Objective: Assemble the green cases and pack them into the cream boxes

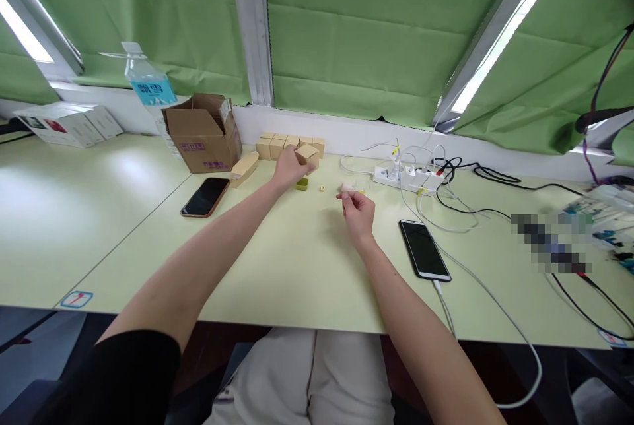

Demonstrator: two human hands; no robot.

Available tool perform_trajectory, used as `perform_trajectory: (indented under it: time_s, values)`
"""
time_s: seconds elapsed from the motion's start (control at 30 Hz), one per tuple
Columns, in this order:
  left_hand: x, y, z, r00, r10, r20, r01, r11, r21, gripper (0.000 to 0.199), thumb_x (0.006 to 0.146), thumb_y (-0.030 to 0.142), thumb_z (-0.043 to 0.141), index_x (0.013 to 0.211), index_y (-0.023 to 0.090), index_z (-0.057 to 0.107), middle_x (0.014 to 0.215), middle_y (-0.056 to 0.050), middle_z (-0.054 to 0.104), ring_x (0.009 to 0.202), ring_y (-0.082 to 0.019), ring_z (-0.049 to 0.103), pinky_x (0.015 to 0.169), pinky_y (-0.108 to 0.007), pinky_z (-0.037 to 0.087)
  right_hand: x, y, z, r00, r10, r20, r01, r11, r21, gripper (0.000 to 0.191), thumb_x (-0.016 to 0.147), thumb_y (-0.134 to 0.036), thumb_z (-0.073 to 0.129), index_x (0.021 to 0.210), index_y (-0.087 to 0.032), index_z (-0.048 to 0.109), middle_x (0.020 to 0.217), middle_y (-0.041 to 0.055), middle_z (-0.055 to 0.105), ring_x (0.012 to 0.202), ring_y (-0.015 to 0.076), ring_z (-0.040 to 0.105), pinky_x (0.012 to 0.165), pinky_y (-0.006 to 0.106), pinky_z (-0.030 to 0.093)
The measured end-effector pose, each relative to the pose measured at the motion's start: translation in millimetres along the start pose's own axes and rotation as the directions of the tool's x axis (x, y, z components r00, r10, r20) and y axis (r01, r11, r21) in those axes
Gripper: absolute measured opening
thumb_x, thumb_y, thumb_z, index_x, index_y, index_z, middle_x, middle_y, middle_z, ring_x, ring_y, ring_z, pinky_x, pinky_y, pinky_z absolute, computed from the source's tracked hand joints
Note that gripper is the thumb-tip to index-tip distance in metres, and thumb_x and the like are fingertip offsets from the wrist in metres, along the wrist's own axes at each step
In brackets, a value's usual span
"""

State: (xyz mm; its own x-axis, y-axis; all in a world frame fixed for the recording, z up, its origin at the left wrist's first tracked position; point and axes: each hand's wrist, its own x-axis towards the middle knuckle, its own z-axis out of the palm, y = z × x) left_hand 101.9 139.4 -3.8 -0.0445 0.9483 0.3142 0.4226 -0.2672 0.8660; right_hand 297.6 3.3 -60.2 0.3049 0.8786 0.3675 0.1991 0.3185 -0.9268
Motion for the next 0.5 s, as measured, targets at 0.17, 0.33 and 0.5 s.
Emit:
perform_trajectory:
  time_s: [0.17, 0.33, 0.5]
  values:
    - [46, 2, 43.0, 0.985, -0.168, -0.048, 0.172, 0.982, 0.073, 0.043, 0.067, 0.010, 0.096, 0.094, 0.016, 0.064, 0.115, -0.023, 0.071, 0.120, -0.042, 0.070, 0.095, -0.051, 0.054, -1, 0, -1, 1.000, 0.003, -0.007, -0.003, 1.000, 0.021, 0.046, 0.091, -0.067, 0.068, 0.084, -0.022, 0.075, 0.060, -0.0039, 0.048, 0.056, 0.0151, 0.040, 0.056, 0.031, 0.034]
    - [51, -6, 75.5, 0.967, -0.215, -0.134, 0.225, 0.972, 0.066, 0.055, 0.070, 0.005, 0.091, 0.118, 0.010, 0.064, 0.145, -0.035, 0.052, 0.129, -0.051, 0.063, 0.098, -0.058, 0.052, -3, -5, -1, 1.000, 0.009, 0.010, -0.009, 0.999, 0.045, 0.045, 0.093, -0.067, 0.068, 0.086, -0.023, 0.076, 0.063, -0.0021, 0.053, 0.058, 0.0154, 0.043, 0.057, 0.031, 0.038]
    - [37, -11, 92.2, 0.993, -0.027, -0.116, 0.048, 0.982, 0.184, 0.056, 0.083, 0.013, 0.082, 0.134, 0.010, 0.059, 0.152, -0.034, 0.046, 0.133, -0.051, 0.059, 0.110, -0.062, 0.043, -6, -13, 1, 1.000, 0.006, -0.002, -0.006, 0.997, 0.079, 0.042, 0.092, -0.063, 0.071, 0.086, -0.023, 0.077, 0.064, -0.0018, 0.053, 0.059, 0.0150, 0.043, 0.057, 0.032, 0.038]
